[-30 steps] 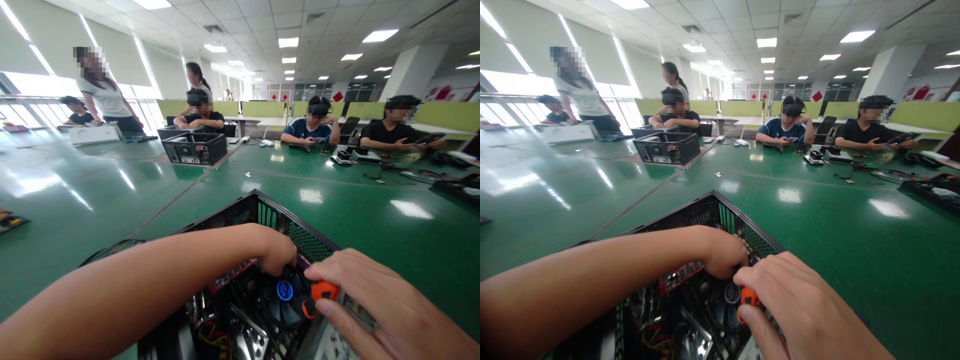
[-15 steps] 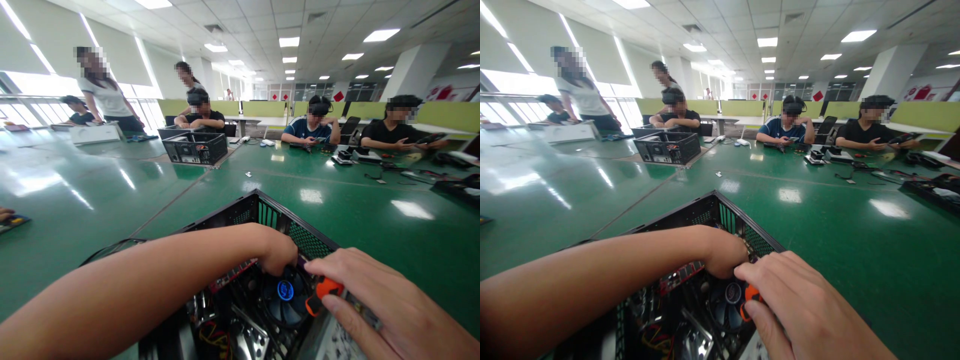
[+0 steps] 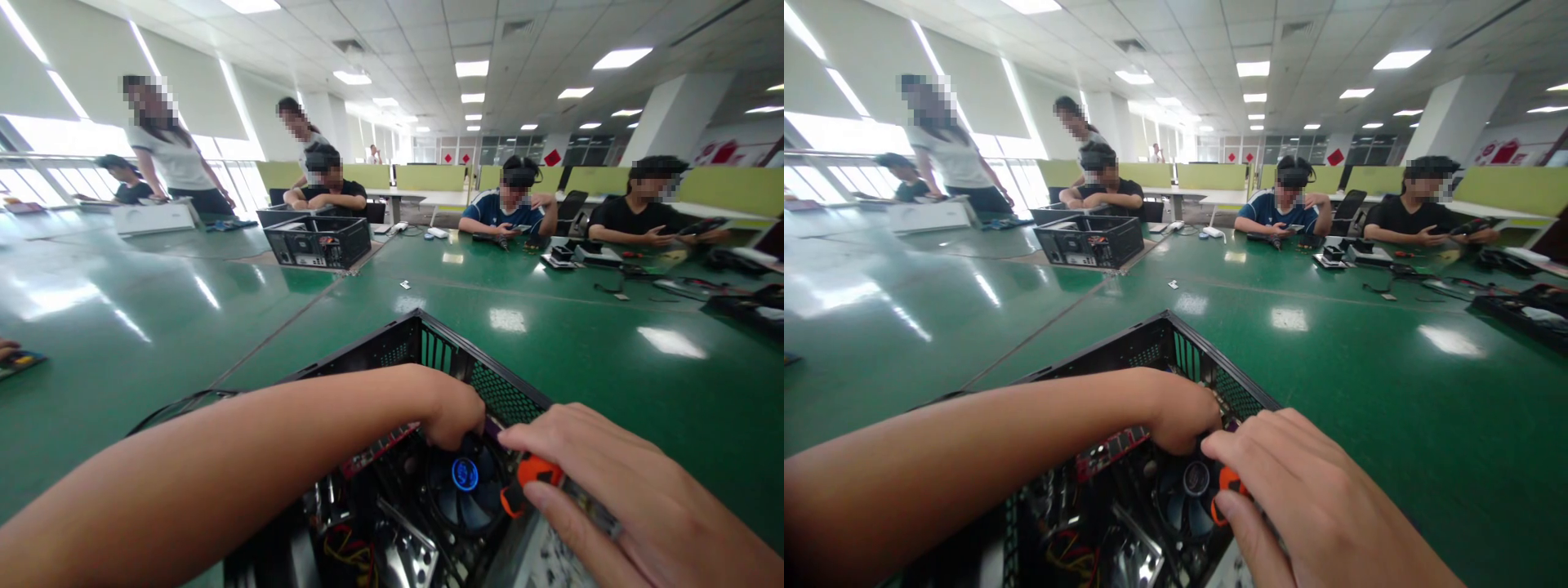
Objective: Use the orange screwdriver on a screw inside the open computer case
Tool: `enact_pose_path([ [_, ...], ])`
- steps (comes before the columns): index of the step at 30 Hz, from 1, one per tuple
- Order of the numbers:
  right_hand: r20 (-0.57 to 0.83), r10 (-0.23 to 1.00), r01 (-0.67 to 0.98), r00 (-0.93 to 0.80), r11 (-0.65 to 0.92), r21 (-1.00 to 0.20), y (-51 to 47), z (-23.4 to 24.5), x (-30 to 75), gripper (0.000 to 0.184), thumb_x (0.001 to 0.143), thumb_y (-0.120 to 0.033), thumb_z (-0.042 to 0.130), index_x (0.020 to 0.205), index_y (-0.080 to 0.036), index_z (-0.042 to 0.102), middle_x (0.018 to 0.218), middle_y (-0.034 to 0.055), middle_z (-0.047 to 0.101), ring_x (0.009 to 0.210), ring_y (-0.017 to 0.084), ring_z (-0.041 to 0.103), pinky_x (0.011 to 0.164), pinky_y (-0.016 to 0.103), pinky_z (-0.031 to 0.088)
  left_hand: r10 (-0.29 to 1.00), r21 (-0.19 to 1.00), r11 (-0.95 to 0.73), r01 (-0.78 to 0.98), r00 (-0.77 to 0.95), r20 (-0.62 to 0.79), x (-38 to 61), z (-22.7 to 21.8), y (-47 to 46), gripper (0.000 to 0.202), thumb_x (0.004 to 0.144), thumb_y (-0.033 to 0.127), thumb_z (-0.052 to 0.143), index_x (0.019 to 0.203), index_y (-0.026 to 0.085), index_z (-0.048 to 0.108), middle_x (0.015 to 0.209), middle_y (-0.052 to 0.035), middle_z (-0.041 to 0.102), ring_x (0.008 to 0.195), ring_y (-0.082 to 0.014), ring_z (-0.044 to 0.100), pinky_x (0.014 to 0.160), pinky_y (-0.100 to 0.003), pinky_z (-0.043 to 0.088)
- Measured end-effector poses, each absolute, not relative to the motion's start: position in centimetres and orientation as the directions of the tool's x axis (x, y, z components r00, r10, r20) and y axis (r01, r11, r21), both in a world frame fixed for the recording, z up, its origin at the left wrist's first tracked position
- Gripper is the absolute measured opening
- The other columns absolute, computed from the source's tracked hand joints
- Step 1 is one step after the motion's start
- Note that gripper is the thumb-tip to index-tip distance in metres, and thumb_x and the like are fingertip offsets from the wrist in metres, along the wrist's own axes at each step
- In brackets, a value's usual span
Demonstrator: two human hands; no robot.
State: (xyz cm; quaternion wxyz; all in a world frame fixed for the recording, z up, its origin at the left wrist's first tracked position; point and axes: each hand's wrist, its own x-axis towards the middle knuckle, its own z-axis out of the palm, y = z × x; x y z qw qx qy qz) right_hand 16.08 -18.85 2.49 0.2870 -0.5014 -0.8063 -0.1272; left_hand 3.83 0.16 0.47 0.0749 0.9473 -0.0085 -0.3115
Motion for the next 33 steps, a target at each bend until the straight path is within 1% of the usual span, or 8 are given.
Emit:
enact_pose_path([
  [5,0.591,0.725,0.869,-0.354,0.489,-0.079,-18.7,2.7,16.1,0.028,0.098,-0.024,0.051,0.125,-0.025,0.058,0.106,0.0028,0.078,0.096,0.021,0.076,0.076,0.035,0.062,-0.066,0.163,-0.986,0.035,0.814,-0.577,3.8,0.3,0.2,0.019,0.072,0.016,0.058,0.085,0.019,0.072,0.072,-0.0044,0.071,0.065,-0.0192,0.060,0.061,-0.031,0.045],
  [9,0.545,0.732,0.840,-0.409,0.536,-0.090,-18.4,3.1,16.1,0.021,0.098,-0.033,0.060,0.117,-0.025,0.061,0.089,0.0015,0.076,0.081,0.021,0.075,0.064,0.032,0.060,-0.068,0.190,-0.981,0.044,0.836,-0.544,3.8,0.4,0.3,0.020,0.069,0.015,0.061,0.083,0.023,0.073,0.067,-0.0010,0.070,0.065,-0.0187,0.060,0.065,-0.030,0.046],
  [13,0.515,0.760,0.854,-0.397,0.511,-0.096,-18.5,3.0,15.8,0.029,0.098,-0.023,0.053,0.127,-0.024,0.056,0.110,0.0035,0.077,0.100,0.020,0.076,0.084,0.033,0.063,-0.054,0.202,-0.977,0.064,0.848,-0.527,3.9,0.1,0.5,0.013,0.065,0.015,0.066,0.074,0.023,0.071,0.062,0.0001,0.068,0.063,-0.0182,0.059,0.064,-0.030,0.047],
  [15,0.514,0.784,0.876,-0.349,0.467,-0.117,-18.6,2.8,15.7,0.035,0.099,-0.022,0.049,0.134,-0.024,0.050,0.116,0.0030,0.077,0.106,0.017,0.076,0.090,0.029,0.062,-0.051,0.199,-0.978,0.066,0.847,-0.530,3.9,0.0,0.5,0.010,0.065,0.015,0.066,0.071,0.022,0.070,0.062,-0.0003,0.068,0.062,-0.0182,0.059,0.064,-0.030,0.047],
  [20,0.488,0.828,0.864,-0.275,0.435,-0.252,-19.0,2.7,16.6,0.023,0.099,-0.028,0.050,0.122,-0.033,0.051,0.106,-0.0033,0.076,0.095,0.011,0.077,0.076,0.012,0.060,-0.065,0.196,-0.979,0.051,0.839,-0.541,3.5,0.2,0.6,0.027,0.069,0.013,0.060,0.091,0.021,0.075,0.077,-0.0034,0.073,0.072,-0.0208,0.064,0.066,-0.032,0.047],
  [24,0.537,0.833,0.923,-0.132,0.301,-0.241,-18.8,2.3,17.9,0.020,0.102,-0.034,0.048,0.122,-0.033,0.053,0.106,-0.0030,0.074,0.091,0.010,0.076,0.076,0.012,0.059,-0.082,0.203,-0.978,0.038,0.829,-0.553,3.2,0.6,0.7,0.042,0.068,0.012,0.058,0.105,0.022,0.075,0.089,-0.0051,0.076,0.081,-0.0232,0.066,0.071,-0.033,0.049],
  [27,0.558,0.822,0.944,-0.113,0.265,-0.198,-18.5,2.2,18.0,0.022,0.102,-0.035,0.048,0.123,-0.031,0.054,0.106,-0.0007,0.073,0.093,0.012,0.075,0.077,0.016,0.060,-0.079,0.205,-0.978,0.048,0.819,-0.568,3.2,0.7,0.7,0.047,0.070,0.012,0.057,0.113,0.020,0.074,0.091,-0.0064,0.076,0.083,-0.0238,0.066,0.072,-0.033,0.050],
  [33,0.496,0.851,0.929,-0.172,0.308,-0.206,-17.8,3.2,17.3,0.027,0.100,-0.024,0.046,0.126,-0.027,0.052,0.102,0.0008,0.073,0.091,0.012,0.073,0.073,0.019,0.059,-0.072,0.219,-0.974,0.064,0.822,-0.565,3.5,1.0,0.5,0.045,0.068,0.011,0.058,0.108,0.024,0.075,0.096,-0.0039,0.076,0.090,-0.0232,0.066,0.078,-0.033,0.050],
])
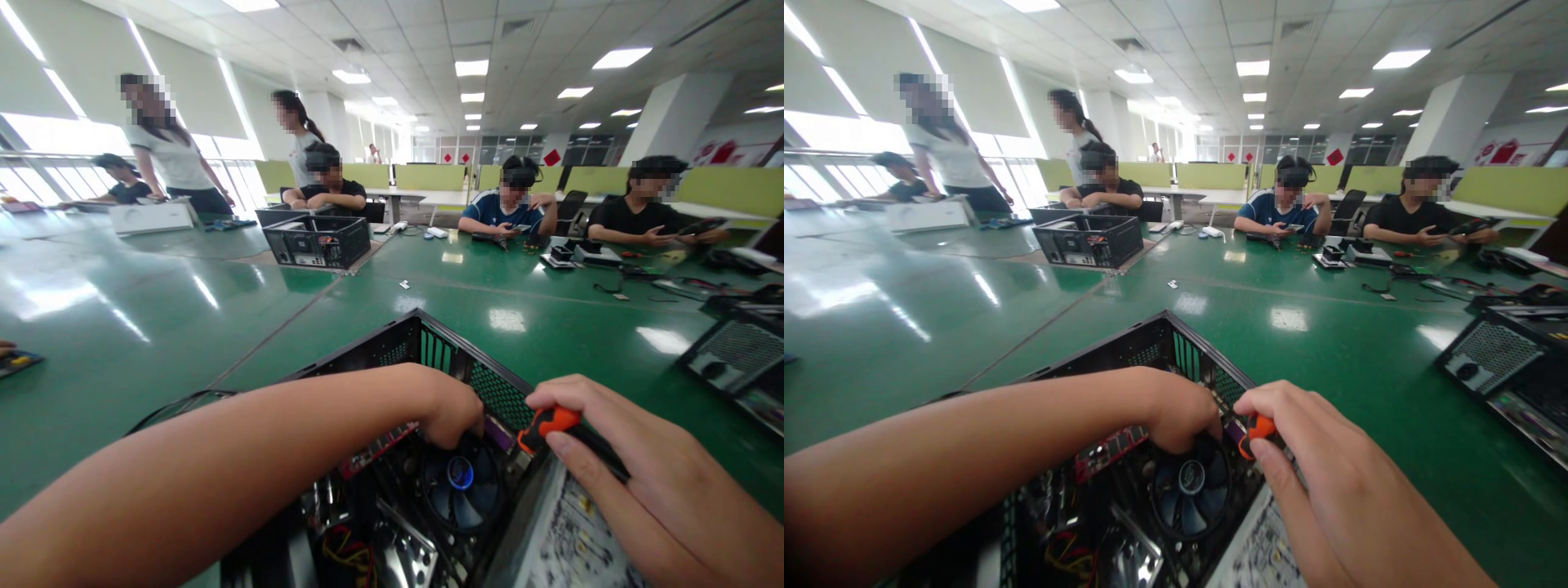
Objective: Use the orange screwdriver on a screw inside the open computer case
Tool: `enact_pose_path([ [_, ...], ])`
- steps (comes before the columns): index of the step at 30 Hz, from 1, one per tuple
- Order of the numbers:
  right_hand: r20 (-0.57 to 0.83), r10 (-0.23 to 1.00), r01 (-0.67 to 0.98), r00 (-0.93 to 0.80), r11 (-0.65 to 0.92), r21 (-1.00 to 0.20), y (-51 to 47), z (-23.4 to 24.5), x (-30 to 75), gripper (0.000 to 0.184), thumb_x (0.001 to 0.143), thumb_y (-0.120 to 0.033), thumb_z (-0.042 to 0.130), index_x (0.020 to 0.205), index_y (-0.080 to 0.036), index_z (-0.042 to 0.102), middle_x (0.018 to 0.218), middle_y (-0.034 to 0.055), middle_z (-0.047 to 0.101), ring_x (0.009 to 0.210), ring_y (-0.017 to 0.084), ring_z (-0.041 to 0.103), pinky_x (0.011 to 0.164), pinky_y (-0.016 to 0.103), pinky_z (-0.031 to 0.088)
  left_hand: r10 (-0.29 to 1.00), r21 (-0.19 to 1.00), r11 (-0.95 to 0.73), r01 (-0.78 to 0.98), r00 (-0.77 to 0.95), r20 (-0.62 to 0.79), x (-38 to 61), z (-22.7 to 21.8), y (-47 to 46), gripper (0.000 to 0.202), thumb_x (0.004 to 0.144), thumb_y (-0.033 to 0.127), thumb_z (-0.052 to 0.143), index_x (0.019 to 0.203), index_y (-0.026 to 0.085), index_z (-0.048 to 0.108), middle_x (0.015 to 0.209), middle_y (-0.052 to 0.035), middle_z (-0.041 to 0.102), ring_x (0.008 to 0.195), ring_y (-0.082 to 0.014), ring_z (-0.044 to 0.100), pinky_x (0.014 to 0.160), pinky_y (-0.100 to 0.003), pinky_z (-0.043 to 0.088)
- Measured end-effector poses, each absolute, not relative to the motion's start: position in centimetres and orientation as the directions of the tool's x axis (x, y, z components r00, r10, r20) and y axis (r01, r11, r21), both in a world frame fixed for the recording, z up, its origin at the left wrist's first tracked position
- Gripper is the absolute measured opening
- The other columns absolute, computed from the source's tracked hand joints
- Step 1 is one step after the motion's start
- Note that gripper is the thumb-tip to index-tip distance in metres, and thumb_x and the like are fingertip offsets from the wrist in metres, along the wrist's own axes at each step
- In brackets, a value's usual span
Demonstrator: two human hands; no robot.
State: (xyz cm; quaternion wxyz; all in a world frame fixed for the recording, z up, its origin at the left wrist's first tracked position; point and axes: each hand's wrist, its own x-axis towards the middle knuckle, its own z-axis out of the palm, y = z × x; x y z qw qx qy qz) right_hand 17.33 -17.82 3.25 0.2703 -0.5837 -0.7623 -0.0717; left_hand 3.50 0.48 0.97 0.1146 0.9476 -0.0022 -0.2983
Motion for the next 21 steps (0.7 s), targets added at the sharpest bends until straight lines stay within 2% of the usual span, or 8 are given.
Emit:
enact_pose_path([
  [7,0.487,0.857,0.920,-0.168,0.314,-0.236,-17.8,3.1,17.6,0.026,0.100,-0.023,0.046,0.125,-0.026,0.054,0.103,0.0010,0.073,0.092,0.013,0.073,0.074,0.021,0.059,-0.066,0.203,-0.977,0.062,0.820,-0.569,3.4,1.2,0.3,0.044,0.069,0.012,0.057,0.109,0.022,0.075,0.090,-0.0045,0.075,0.081,-0.0220,0.066,0.069,-0.031,0.048],
  [13,0.454,0.872,0.923,-0.181,0.310,-0.228,-18.0,3.2,17.5,0.027,0.101,-0.023,0.047,0.127,-0.027,0.052,0.106,0.0010,0.073,0.095,0.012,0.073,0.076,0.021,0.059,-0.082,0.211,-0.976,0.044,0.831,-0.550,3.5,1.3,0.3,0.042,0.068,0.011,0.058,0.104,0.024,0.076,0.094,-0.0042,0.075,0.085,-0.0226,0.066,0.074,-0.032,0.049],
  [16,0.483,0.861,0.925,-0.158,0.300,-0.232,-18.0,2.7,17.7,0.023,0.099,-0.027,0.051,0.122,-0.027,0.055,0.105,0.0012,0.074,0.094,0.015,0.074,0.074,0.024,0.059,-0.087,0.211,-0.977,0.039,0.828,-0.553,3.6,1.2,0.3,0.042,0.069,0.012,0.057,0.106,0.022,0.076,0.095,-0.0059,0.075,0.085,-0.0231,0.066,0.074,-0.033,0.049],
  [21,0.524,0.842,0.928,-0.132,0.290,-0.232,-17.9,2.1,18.0,0.016,0.094,-0.039,0.063,0.106,-0.028,0.063,0.094,0.0002,0.073,0.084,0.020,0.073,0.070,0.033,0.060,-0.069,0.203,-0.978,0.051,0.836,-0.544,3.6,0.8,0.3,0.042,0.068,0.012,0.059,0.105,0.025,0.076,0.089,-0.0038,0.075,0.082,-0.0232,0.066,0.072,-0.033,0.048],
])
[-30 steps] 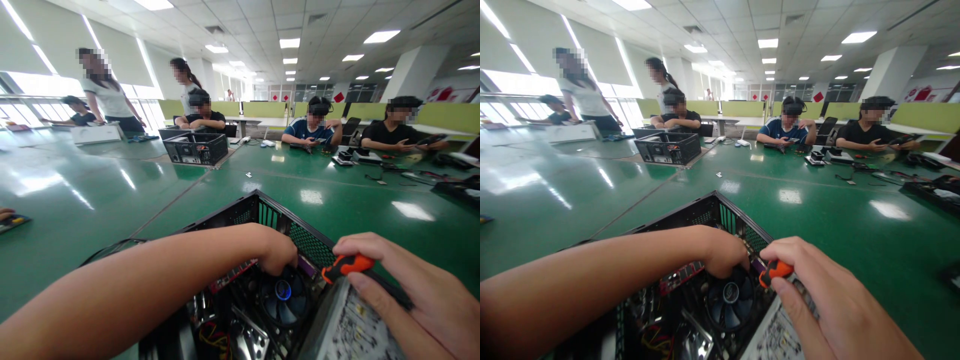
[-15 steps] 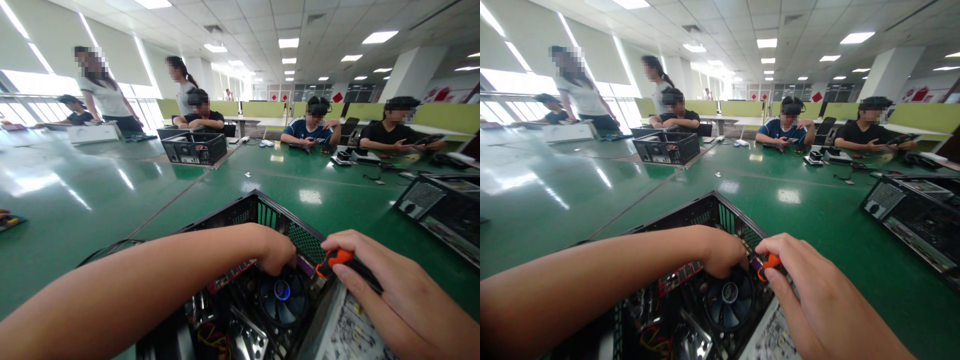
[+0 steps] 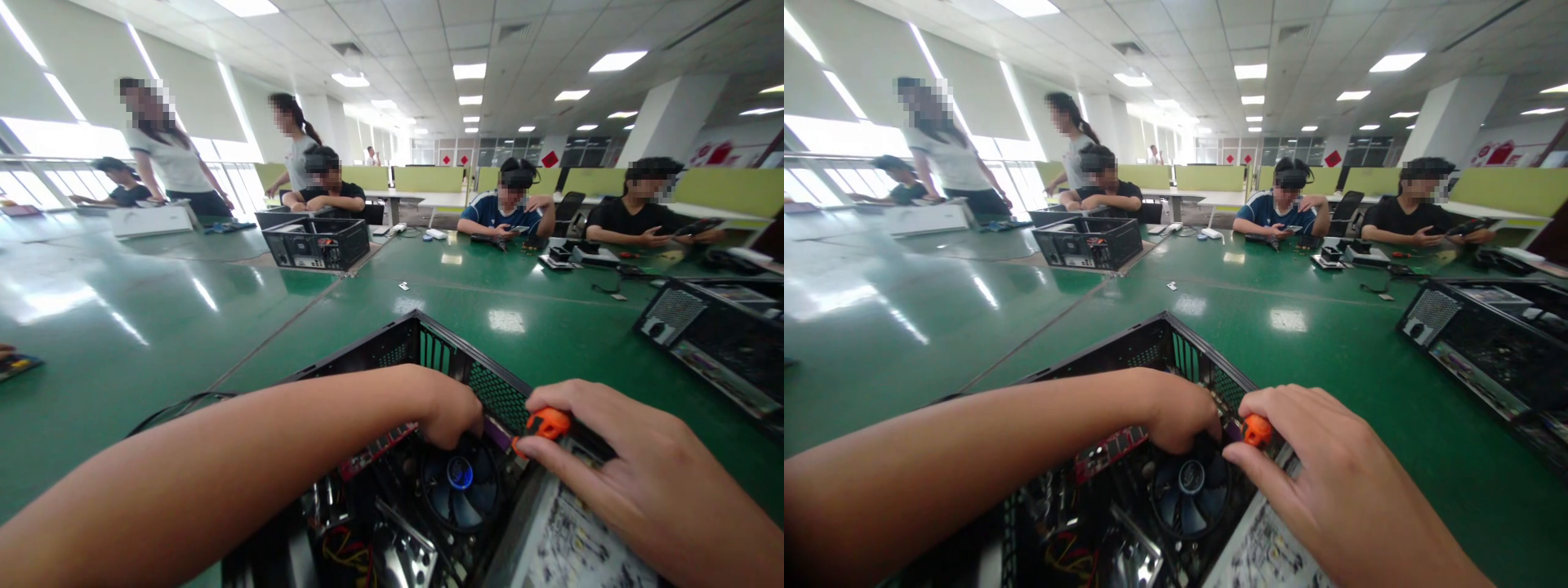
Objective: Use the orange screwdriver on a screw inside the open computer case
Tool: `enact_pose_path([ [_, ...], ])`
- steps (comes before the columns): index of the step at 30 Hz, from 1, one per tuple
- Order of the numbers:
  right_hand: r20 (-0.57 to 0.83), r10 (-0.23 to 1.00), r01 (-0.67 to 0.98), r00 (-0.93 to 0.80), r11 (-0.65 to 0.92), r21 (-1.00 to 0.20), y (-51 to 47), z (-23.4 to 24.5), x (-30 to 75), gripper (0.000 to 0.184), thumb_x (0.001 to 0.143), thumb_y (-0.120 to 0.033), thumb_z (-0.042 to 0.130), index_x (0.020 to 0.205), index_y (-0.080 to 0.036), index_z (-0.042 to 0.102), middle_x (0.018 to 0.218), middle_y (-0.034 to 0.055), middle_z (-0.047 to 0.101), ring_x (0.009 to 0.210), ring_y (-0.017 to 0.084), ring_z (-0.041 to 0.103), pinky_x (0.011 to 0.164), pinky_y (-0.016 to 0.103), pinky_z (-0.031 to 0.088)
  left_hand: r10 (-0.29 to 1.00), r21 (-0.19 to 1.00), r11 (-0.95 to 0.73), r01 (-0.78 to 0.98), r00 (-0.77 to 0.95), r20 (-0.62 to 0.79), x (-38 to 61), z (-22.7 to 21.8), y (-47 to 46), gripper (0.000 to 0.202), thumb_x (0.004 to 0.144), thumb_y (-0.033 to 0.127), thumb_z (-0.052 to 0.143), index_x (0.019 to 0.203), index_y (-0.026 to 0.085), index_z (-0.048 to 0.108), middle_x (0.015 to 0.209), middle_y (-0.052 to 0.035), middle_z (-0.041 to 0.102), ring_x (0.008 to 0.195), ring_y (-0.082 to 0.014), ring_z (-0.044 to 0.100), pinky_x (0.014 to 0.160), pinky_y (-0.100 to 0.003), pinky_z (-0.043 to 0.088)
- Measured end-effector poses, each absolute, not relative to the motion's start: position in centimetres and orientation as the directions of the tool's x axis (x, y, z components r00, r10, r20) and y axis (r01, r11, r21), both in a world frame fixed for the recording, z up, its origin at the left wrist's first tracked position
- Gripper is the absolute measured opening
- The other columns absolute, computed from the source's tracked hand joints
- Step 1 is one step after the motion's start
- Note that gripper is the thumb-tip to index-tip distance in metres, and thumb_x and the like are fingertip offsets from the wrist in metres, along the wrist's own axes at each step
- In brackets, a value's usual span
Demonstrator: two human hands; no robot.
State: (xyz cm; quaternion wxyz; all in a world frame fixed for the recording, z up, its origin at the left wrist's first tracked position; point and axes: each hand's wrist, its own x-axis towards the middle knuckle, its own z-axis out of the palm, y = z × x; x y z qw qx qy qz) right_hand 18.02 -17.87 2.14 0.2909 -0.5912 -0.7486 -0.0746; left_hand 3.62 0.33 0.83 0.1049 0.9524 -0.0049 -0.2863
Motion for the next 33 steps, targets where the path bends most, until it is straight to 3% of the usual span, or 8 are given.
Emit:
enact_pose_path([
  [4,0.518,0.840,0.920,-0.159,0.317,-0.232,-17.6,2.5,17.8,0.013,0.096,-0.036,0.062,0.106,-0.028,0.063,0.093,0.0004,0.071,0.084,0.019,0.071,0.069,0.031,0.060,-0.072,0.198,-0.979,0.045,0.837,-0.543,3.6,0.8,0.3,0.044,0.069,0.013,0.059,0.107,0.023,0.076,0.090,-0.0048,0.076,0.081,-0.0233,0.065,0.070,-0.033,0.048],
  [8,0.510,0.832,0.906,-0.216,0.366,-0.213,-17.6,2.7,17.5,0.028,0.100,-0.024,0.052,0.127,-0.025,0.056,0.113,0.0037,0.072,0.107,0.016,0.070,0.088,0.028,0.060,-0.076,0.195,-0.980,0.043,0.822,-0.565,3.6,1.1,0.2,0.046,0.071,0.012,0.058,0.113,0.022,0.074,0.090,-0.0048,0.076,0.078,-0.0216,0.064,0.067,-0.031,0.047],
  [11,0.514,0.824,0.903,-0.238,0.383,-0.195,-17.6,2.6,17.3,0.034,0.099,-0.017,0.045,0.131,-0.023,0.053,0.122,0.0054,0.072,0.117,0.014,0.068,0.097,0.026,0.057,-0.074,0.187,-0.981,0.045,0.810,-0.582,3.6,1.1,0.1,0.048,0.073,0.012,0.056,0.117,0.020,0.073,0.091,-0.0057,0.076,0.077,-0.0211,0.064,0.067,-0.031,0.047],
  [16,0.532,0.810,0.904,-0.247,0.390,-0.175,-17.4,2.7,17.2,0.032,0.099,-0.017,0.046,0.129,-0.025,0.054,0.117,0.0033,0.075,0.110,0.011,0.071,0.091,0.022,0.059,-0.064,0.174,-0.984,0.049,0.806,-0.589,3.6,1.2,0.1,0.049,0.074,0.014,0.056,0.120,0.022,0.072,0.095,-0.0064,0.076,0.083,-0.0231,0.065,0.072,-0.033,0.048],
  [22,0.601,0.793,0.945,-0.103,0.266,-0.189,-17.6,2.1,18.3,0.022,0.094,-0.040,0.063,0.109,-0.025,0.069,0.099,0.0054,0.079,0.086,0.024,0.077,0.071,0.036,0.063,-0.042,0.179,-0.981,0.077,0.813,-0.580,3.7,1.2,0.2,0.049,0.069,0.012,0.060,0.114,0.026,0.074,0.096,-0.0036,0.077,0.086,-0.0227,0.066,0.077,-0.032,0.050],
  [28,0.630,0.772,0.943,-0.081,0.263,-0.202,-17.6,1.8,18.1,0.025,0.094,-0.042,0.059,0.108,-0.026,0.073,0.093,0.0056,0.079,0.085,0.024,0.077,0.073,0.035,0.062,-0.048,0.180,-0.981,0.072,0.810,-0.584,3.7,0.8,0.1,0.050,0.071,0.013,0.059,0.119,0.020,0.073,0.103,-0.0075,0.077,0.088,-0.0237,0.067,0.077,-0.032,0.051],
  [31,0.634,0.769,0.941,-0.084,0.270,-0.202,-17.5,1.8,17.9,0.026,0.095,-0.041,0.058,0.109,-0.026,0.073,0.093,0.0056,0.079,0.086,0.024,0.077,0.074,0.036,0.062,-0.015,0.167,-0.981,0.098,0.821,-0.571,3.7,0.5,0.0,0.045,0.070,0.013,0.061,0.112,0.017,0.076,0.094,-0.0090,0.077,0.080,-0.0239,0.066,0.071,-0.033,0.050],
  [33,0.629,0.771,0.939,-0.094,0.278,-0.201,-17.5,1.7,17.9,0.025,0.095,-0.040,0.058,0.110,-0.026,0.072,0.095,0.0056,0.079,0.087,0.024,0.077,0.074,0.036,0.061,0.044,0.162,-0.975,0.149,0.854,-0.518,3.7,0.5,0.0,0.040,0.067,0.013,0.064,0.104,0.020,0.078,0.086,-0.0057,0.077,0.074,-0.0220,0.065,0.069,-0.031,0.050],
])
